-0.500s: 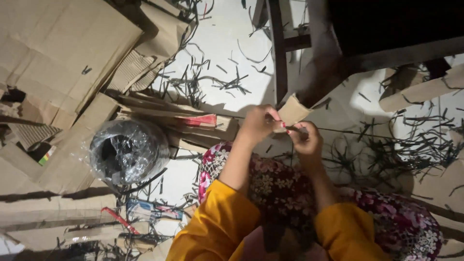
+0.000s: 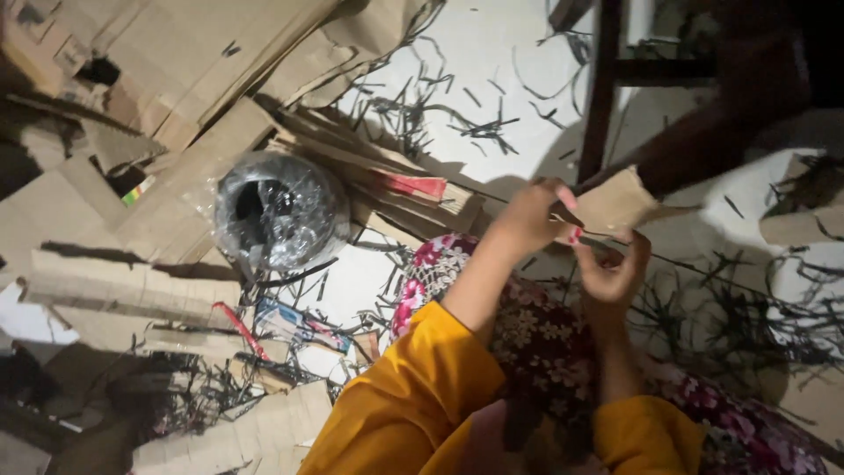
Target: Wrapping a chair leg with protective paper and securing it with plastic ties
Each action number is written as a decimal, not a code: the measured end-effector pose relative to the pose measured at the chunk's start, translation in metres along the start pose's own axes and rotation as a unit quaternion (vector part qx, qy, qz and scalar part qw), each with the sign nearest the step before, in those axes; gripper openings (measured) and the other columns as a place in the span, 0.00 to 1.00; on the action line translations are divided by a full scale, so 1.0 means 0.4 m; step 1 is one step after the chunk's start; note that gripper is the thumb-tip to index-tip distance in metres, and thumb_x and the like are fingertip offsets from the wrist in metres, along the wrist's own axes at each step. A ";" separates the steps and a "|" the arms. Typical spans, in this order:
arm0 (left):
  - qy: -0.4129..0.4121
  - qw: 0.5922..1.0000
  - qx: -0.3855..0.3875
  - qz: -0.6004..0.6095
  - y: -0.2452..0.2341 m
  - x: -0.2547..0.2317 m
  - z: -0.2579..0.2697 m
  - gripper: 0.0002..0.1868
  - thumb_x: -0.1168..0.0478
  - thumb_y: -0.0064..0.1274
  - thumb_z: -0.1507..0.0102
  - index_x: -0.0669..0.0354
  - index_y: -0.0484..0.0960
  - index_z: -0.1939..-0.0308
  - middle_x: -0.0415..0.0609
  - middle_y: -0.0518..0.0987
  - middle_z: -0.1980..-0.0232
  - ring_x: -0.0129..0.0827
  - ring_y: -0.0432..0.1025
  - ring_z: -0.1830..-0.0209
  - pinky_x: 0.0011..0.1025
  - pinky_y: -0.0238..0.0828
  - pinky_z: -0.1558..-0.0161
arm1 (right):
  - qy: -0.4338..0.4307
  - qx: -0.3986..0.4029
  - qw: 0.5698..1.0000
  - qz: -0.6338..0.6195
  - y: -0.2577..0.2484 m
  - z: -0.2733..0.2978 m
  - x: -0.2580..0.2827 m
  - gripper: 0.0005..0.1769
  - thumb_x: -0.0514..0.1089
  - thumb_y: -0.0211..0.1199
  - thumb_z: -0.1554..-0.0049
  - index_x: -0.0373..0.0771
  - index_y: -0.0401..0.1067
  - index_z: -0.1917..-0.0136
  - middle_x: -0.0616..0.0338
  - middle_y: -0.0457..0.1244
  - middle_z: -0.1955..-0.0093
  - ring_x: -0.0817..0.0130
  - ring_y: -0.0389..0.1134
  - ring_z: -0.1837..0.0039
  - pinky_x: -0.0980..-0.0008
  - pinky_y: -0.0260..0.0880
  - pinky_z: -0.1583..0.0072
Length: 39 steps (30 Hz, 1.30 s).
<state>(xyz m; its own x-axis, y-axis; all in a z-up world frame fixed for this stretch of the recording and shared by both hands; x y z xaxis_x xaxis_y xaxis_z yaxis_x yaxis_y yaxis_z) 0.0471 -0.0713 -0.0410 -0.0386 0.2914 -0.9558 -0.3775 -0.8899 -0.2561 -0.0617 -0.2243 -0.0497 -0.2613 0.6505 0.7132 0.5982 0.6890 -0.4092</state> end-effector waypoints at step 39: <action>0.223 0.959 0.106 -0.139 0.052 -0.129 0.101 0.11 0.53 0.44 0.31 0.47 0.79 0.49 0.55 0.85 0.57 0.59 0.83 0.60 0.54 0.81 0.59 | 0.013 0.407 0.272 0.872 0.057 0.152 -0.885 0.14 0.52 0.52 0.31 0.53 0.71 0.35 0.72 0.63 0.40 0.76 0.65 0.45 0.65 0.60 0.34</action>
<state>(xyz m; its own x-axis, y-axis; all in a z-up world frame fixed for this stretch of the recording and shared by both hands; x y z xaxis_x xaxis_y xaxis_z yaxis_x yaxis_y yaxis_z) 0.0038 -0.0906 0.0087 0.4732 0.2862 -0.8332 -0.4970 -0.6942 -0.5207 -0.0013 -0.4195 -0.3462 -0.1067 0.2213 -0.9693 -0.5731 -0.8104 -0.1219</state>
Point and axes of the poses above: each hand's wrist, its own z-axis away from the middle knuckle, its own y-axis out of the palm, x = y × z, the point moved 8 cm from there along -z, towards the middle knuckle
